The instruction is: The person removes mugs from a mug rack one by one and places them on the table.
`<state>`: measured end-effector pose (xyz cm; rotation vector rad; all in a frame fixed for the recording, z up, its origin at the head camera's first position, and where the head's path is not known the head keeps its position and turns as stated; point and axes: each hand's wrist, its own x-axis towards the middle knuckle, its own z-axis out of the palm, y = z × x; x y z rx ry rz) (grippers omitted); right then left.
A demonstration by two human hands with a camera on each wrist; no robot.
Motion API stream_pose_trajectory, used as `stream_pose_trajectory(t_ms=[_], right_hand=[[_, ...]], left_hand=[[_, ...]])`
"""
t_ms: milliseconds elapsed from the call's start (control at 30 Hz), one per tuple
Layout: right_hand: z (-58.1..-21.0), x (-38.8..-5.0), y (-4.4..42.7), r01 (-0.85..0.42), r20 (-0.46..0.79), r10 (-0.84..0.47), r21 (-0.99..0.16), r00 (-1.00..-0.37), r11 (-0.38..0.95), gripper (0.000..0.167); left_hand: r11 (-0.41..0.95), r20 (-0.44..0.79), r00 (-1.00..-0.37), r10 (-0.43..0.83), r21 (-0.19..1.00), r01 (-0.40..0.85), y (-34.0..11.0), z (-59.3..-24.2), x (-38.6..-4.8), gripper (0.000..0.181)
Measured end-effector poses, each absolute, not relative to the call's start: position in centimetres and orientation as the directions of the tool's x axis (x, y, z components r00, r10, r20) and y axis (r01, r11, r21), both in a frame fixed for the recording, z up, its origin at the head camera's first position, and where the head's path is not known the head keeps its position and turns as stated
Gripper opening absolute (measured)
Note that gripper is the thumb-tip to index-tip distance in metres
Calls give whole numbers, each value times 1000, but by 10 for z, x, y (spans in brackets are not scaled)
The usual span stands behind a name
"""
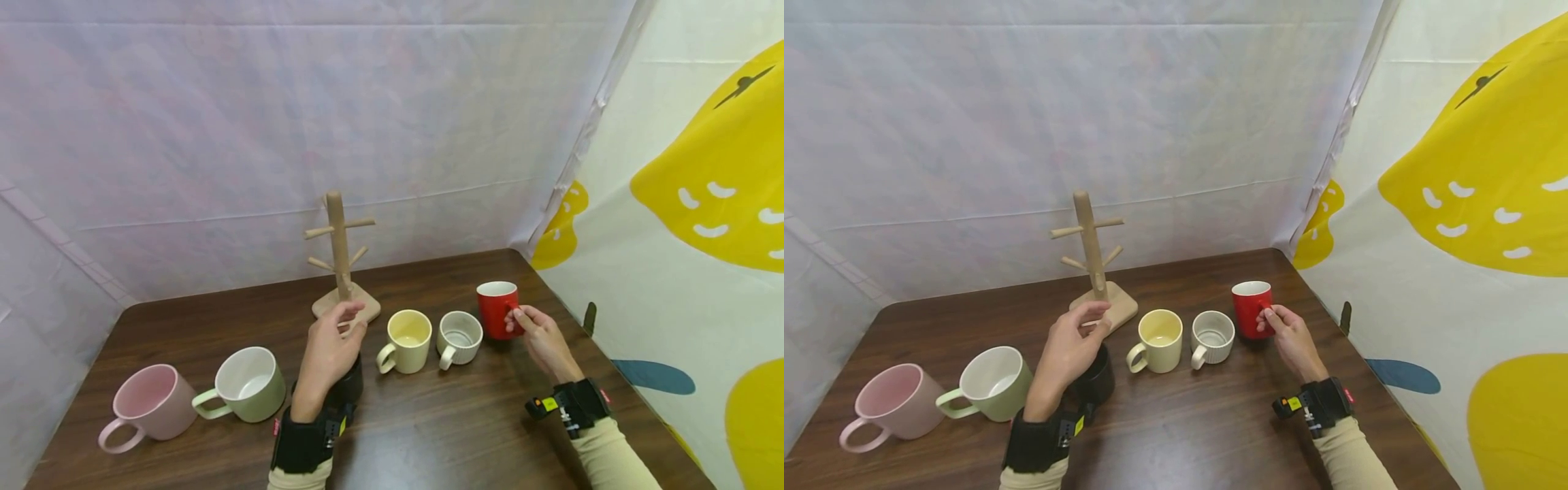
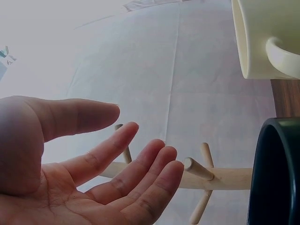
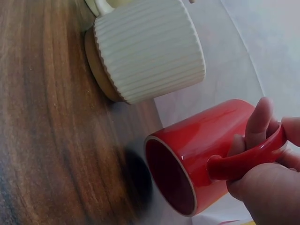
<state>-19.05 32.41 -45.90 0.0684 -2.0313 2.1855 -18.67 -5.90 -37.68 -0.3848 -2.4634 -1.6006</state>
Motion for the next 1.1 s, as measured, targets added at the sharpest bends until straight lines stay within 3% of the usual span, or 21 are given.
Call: stream_pose_trajectory(t_ms=[367,633,1100], right_hand=[[-465,-187,328,-160,155,70,-985,-985,-70,24],[-468,-180,334,-166,166,10,-982,-986,-95,16],[-478,-168,340,-184,199,-78,-970,-977,-161,18]], left_hand=[[396,284,-951,123,865,309,-59,-378,-187,26],[401,274,-954,122,866,300,-59,-377,-187,27],[412,250,-960,125,868,279,-59,-376,-186,27]])
